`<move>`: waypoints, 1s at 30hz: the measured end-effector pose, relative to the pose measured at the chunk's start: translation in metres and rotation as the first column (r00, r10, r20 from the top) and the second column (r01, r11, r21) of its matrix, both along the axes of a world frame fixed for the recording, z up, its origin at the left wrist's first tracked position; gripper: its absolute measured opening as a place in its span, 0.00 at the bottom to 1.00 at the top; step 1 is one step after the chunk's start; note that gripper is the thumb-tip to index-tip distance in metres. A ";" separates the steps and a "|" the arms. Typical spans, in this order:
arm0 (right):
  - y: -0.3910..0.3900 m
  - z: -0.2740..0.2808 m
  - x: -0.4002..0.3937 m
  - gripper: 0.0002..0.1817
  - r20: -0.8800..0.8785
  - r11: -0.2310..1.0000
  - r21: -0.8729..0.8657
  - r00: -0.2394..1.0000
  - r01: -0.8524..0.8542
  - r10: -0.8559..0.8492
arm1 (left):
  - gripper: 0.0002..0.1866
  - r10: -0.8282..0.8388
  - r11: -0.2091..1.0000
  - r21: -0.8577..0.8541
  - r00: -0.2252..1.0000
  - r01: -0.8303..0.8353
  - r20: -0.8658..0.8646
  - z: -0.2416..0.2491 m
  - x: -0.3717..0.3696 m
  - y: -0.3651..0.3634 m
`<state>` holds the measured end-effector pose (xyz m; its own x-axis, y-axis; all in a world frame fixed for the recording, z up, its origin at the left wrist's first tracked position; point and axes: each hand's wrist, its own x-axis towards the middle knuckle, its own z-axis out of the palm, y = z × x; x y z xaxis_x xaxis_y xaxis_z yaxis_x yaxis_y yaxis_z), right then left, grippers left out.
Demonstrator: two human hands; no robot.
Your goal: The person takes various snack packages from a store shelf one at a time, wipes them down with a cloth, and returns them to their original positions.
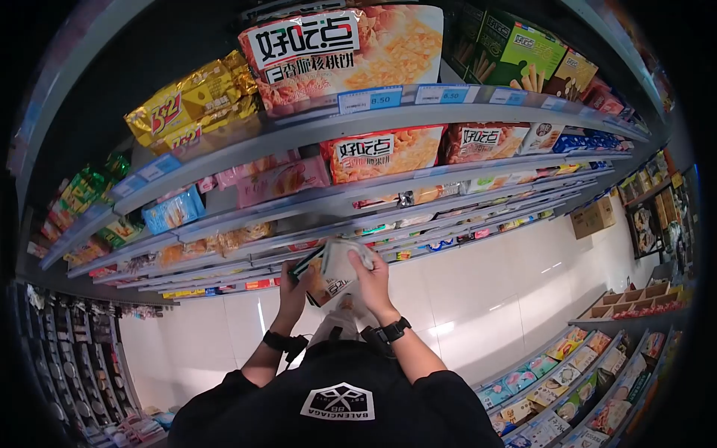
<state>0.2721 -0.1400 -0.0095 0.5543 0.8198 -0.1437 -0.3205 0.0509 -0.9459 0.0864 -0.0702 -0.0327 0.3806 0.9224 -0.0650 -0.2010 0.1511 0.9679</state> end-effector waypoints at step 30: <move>-0.260 0.066 -0.124 0.35 0.883 0.853 0.089 0.437 -0.514 0.171 | 0.41 0.014 0.991 -0.137 0.994 0.001 0.106 0.055 -0.096 -0.312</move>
